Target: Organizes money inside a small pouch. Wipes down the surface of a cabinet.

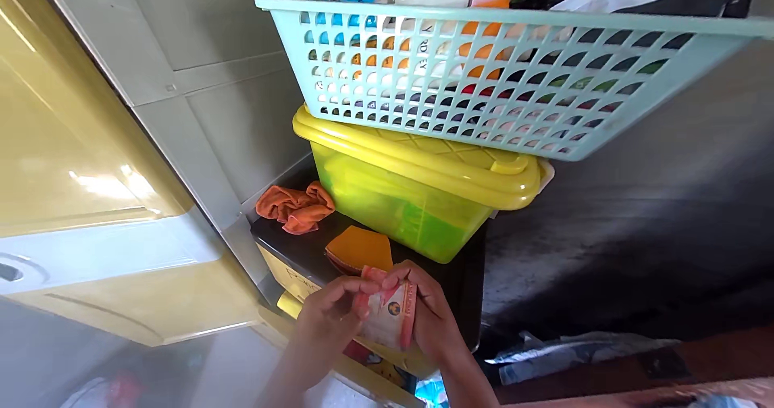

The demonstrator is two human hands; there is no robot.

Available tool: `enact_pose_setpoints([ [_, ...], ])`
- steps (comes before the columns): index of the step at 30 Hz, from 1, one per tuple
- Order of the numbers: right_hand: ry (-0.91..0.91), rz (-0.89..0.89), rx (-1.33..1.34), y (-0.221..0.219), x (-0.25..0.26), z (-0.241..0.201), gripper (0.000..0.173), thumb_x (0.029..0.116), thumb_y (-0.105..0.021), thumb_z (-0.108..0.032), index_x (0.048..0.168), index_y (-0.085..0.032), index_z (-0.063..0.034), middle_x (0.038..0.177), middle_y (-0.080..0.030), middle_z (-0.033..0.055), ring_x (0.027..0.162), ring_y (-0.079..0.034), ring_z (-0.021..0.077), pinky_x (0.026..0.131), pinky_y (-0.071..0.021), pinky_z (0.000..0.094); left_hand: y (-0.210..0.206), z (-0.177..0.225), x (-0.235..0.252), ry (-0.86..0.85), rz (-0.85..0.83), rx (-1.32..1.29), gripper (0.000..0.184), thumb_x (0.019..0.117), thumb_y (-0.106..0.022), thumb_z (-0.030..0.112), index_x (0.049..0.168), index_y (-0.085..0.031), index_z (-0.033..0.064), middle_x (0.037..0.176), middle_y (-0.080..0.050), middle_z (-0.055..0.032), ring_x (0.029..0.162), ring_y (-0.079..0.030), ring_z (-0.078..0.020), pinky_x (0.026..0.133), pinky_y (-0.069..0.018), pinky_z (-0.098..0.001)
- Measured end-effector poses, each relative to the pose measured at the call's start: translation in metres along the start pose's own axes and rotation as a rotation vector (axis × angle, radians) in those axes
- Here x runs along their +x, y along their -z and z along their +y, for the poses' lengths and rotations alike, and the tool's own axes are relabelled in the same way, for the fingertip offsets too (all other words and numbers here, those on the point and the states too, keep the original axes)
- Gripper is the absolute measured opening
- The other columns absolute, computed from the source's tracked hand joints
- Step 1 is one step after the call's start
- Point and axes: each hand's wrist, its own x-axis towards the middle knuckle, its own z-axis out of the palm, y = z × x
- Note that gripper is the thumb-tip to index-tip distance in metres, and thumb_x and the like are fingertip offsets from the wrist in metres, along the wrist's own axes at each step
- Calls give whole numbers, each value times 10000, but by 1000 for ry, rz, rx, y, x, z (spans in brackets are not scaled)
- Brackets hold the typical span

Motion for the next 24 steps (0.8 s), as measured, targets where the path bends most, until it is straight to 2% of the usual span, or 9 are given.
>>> enact_pose_setpoints([
  [2,-34,36,65,1,0,0,238,1033,-385,-66,1038,-621,-99,957,-659,-57,874,-649,-4,800,-567,192,2,-1,0,-20,-37,-28,324,1003,-618,357,1248,-717,170,1173,-719,88,1009,-667,5,874,-559,-185],
  [4,-48,50,103,1,0,1,218,1040,-408,-85,1036,-624,-116,953,-663,-63,859,-652,-2,781,-571,193,4,-3,1,-33,-68,-92,345,1028,-572,358,1283,-709,169,1232,-712,58,1070,-664,-22,915,-551,-210],
  [6,-21,38,96,1,-1,1,177,1044,-474,-106,1067,-647,-134,1024,-662,-77,930,-643,-18,829,-562,182,7,-4,2,-50,-81,-169,345,1016,-532,257,1294,-714,165,1243,-717,34,1083,-672,-43,932,-553,-230],
  [9,32,22,9,0,0,8,145,955,-651,-157,1093,-695,-149,1172,-603,-45,1130,-570,8,951,-517,185,9,-1,2,-50,-41,-198,340,1016,-514,199,1278,-725,148,1206,-732,9,1058,-690,-61,923,-567,-242],
  [12,-2,41,-36,-2,1,7,127,975,-645,-254,1004,-694,-140,1151,-604,-41,1128,-565,4,938,-510,172,10,3,1,1,8,-123,363,1013,-575,374,1254,-732,153,1182,-738,35,1051,-687,-50,922,-564,-239],
  [16,-120,135,74,-8,0,-2,213,1060,-526,-213,1083,-705,-100,1061,-724,-66,989,-680,7,905,-578,237,0,3,0,17,118,103,326,956,-671,403,1111,-741,125,1030,-745,103,915,-693,11,812,-588,-190],
  [19,-136,145,41,-9,1,-4,193,1045,-532,-165,1046,-706,-82,988,-721,-68,919,-684,-4,848,-585,216,-4,0,5,2,191,305,391,961,-636,484,856,-712,115,877,-601,101,792,-574,87,680,-499,-86],
  [21,-134,131,8,-8,1,-5,154,1015,-570,-118,1027,-708,-51,964,-716,-65,892,-678,-18,822,-582,189,-5,3,11,26,238,358,360,904,-717,426,849,-701,71,881,-580,57,769,-583,78,660,-512,-80],
  [24,-134,118,-16,-8,1,-4,80,947,-633,-67,992,-688,-30,913,-668,-65,830,-631,-37,750,-547,146,-5,6,20,70,276,281,148,833,-772,135,920,-667,77,856,-672,59,735,-655,17,673,-573,-142],
])
